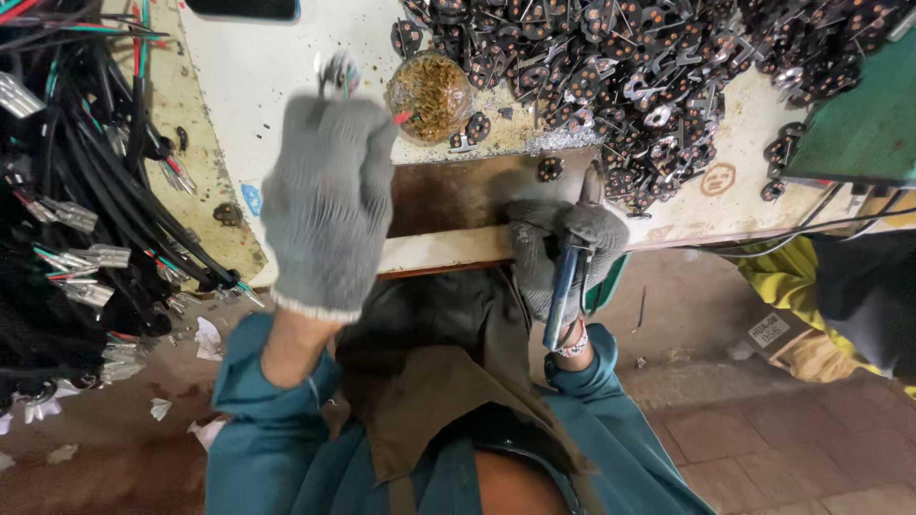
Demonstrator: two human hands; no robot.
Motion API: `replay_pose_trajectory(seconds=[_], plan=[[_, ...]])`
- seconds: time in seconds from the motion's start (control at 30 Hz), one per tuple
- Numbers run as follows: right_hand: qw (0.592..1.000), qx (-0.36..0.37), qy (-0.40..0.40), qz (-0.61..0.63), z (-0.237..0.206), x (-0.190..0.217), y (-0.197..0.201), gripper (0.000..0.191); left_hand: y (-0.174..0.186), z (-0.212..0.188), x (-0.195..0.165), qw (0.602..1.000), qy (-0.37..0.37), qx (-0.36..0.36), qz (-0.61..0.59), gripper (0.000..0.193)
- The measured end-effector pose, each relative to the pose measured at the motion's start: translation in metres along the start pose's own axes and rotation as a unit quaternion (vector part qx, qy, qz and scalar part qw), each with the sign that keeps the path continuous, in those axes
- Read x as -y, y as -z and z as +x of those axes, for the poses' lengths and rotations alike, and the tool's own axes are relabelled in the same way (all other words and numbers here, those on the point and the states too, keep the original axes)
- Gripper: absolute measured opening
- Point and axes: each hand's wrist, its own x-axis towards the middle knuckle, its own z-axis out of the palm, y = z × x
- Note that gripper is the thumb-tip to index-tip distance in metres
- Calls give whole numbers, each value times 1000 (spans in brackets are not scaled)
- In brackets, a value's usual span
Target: The person solders wires onto small black electrical components at a workbench. They hold a component in one gloved hand and a soldering iron in the other, solder the wire joint, then place the finished part onto a growing pile of completed components and pick up the next one.
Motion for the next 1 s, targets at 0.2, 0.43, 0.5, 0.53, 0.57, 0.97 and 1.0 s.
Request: replay_pose_trajectory(seconds=[0.2,0.43,0.5,0.53,0.57,0.97,1.0], plan=[[1000,9,11,-24,7,6,-3,23,-35,24,21,989,-77,9,129,19],[988,109,-76,-78,9,10,1,9,11,-3,-22,996,19,71,-44,12],[992,122,-24,22,3,1,-3,6,9,-16,-13,983,32,127,-128,12],[989,128,0,72,0,-4,-5,5,4,-21,-4,970,38,171,-170,12],[990,128,40,42,-2,-11,-5,9,-4,-25,7,952,46,216,-212,12],[983,137,113,39,-4,-6,-2,40,-8,-28,7,959,-55,268,-78,11],[985,135,111,16,-3,-5,-4,40,-9,-27,6,963,-71,248,-75,12]])
